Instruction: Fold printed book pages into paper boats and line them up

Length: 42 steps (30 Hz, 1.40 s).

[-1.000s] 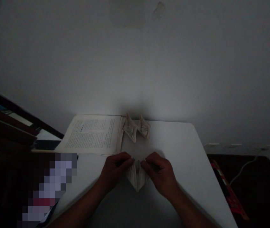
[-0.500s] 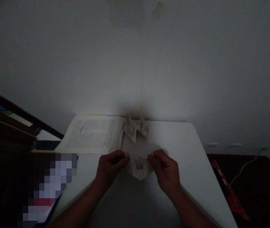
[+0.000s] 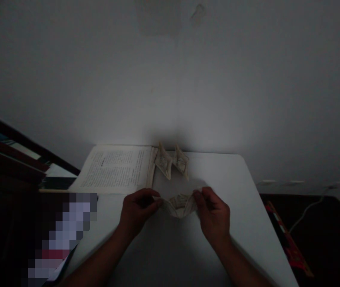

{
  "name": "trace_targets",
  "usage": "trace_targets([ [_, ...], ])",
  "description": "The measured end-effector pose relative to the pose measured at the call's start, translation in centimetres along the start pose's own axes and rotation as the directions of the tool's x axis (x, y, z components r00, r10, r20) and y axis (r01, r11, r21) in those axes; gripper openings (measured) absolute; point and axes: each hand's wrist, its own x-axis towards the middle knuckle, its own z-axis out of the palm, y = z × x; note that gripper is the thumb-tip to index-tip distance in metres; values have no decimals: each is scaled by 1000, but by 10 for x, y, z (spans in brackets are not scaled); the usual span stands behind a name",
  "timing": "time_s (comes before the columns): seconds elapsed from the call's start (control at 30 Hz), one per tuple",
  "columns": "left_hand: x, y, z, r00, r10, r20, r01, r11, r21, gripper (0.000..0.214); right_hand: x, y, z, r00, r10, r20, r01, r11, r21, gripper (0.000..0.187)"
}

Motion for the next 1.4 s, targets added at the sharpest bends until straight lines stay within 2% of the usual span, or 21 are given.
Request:
trace_targets([
  [0.33, 1, 1, -4, 997, 6, -77, -9, 999, -34, 14, 2, -4, 0, 998, 13, -56, -11, 999, 42, 27],
  [0.8, 3, 3, -6, 977, -6, -211, -13, 996, -90, 16, 4, 4, -1, 1000, -16, -12, 16, 999, 28, 26],
  [0.97, 2, 1, -4, 972, -30, -231, -21, 977, -211, 34, 4, 7, -1, 999, 19, 26, -20, 1000, 16, 27],
  [1.03, 3, 1, -3, 973, -32, -228, -17, 978, -208, 38, 4, 8, -1, 998, 36, 47, -36, 999, -1, 28],
  [1.13, 4, 1, -3, 975, -11, -223, -11, 995, -100, 37, 5, 7, -2, 997, 45, 57, -41, 997, -65, 29],
  [1.23, 4, 0, -6, 980, 20, -199, 5, 992, 129, 32, 6, 8, -4, 995, 54, 83, -39, 983, -179, 30],
  [1.3, 4, 0, -8, 984, 38, -176, 19, 949, 315, 26, 7, 10, -5, 995, 28, 98, -1, 963, -270, 30],
  [1.4, 4, 0, -9, 990, 40, -136, 44, 827, 560, 18, 10, 13, -6, 988, -92, 122, 137, 886, -443, 31],
])
